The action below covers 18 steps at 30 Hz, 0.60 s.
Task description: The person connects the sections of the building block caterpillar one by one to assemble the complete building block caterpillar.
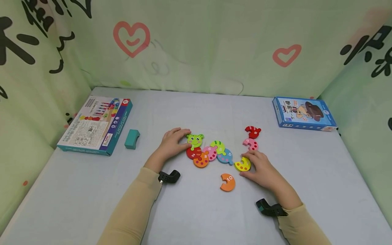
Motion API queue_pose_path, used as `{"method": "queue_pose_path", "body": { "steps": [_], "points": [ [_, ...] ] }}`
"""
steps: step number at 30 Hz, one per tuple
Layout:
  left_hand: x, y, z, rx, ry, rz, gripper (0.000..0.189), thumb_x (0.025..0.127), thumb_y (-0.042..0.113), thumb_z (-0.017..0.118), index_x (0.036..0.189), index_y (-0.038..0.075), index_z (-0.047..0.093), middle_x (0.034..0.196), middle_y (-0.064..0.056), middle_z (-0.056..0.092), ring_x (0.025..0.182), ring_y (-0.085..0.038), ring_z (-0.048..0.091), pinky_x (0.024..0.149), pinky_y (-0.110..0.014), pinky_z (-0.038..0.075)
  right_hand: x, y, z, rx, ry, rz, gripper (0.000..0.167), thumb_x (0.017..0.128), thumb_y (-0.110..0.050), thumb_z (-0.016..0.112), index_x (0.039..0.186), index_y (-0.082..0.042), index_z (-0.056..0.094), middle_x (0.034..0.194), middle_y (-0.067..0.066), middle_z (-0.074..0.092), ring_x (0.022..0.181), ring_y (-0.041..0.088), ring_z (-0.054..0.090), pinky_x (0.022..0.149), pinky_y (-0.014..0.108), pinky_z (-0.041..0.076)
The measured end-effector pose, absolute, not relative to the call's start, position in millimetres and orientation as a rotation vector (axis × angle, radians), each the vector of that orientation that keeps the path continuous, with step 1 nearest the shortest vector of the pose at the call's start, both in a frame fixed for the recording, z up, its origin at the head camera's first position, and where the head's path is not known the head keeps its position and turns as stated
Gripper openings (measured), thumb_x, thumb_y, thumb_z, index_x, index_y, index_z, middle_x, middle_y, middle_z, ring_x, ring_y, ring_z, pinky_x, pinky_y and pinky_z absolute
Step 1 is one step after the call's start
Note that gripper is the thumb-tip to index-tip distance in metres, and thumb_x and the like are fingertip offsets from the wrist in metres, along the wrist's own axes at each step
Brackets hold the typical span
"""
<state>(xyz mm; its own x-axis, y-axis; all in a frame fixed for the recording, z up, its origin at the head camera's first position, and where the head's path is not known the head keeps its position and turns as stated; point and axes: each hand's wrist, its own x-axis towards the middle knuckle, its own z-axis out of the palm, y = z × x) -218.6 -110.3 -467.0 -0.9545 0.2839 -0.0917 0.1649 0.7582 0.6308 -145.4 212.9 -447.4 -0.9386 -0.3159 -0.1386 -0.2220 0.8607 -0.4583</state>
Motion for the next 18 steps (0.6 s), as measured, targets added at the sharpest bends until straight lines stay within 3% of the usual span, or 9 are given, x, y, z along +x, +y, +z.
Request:
{"method": "queue_pose_path", "body": {
  "steps": [11, 18],
  "points": [
    [-219, -110, -467, 0.362, 2.767, 0.965, 0.052, 0.083, 0.038, 0.061, 0.131, 0.022, 0.048, 0.139, 0.003, 0.044, 0.136, -0.022, 0.023, 0.112, -0.046, 0.007, -142, 203, -444, -0.533, 2.738, -0.903, 0.056, 0.074, -0.023, 0.074, 0.122, -0.006, 0.05, 0.12, 0.011, 0.048, 0.111, 0.027, 0.047, 0.093, 0.047, 0.045],
    [-219, -111, -468, 0.375, 2.771, 0.971, 0.052, 0.083, 0.038, 0.062, 0.131, 0.021, 0.048, 0.139, 0.002, 0.045, 0.136, -0.022, 0.024, 0.112, -0.046, 0.008, -146, 189, -447, -0.583, 2.738, -0.903, 0.06, 0.074, -0.025, 0.074, 0.125, -0.007, 0.049, 0.125, 0.012, 0.045, 0.116, 0.027, 0.045, 0.096, 0.045, 0.043]
  ]
}}
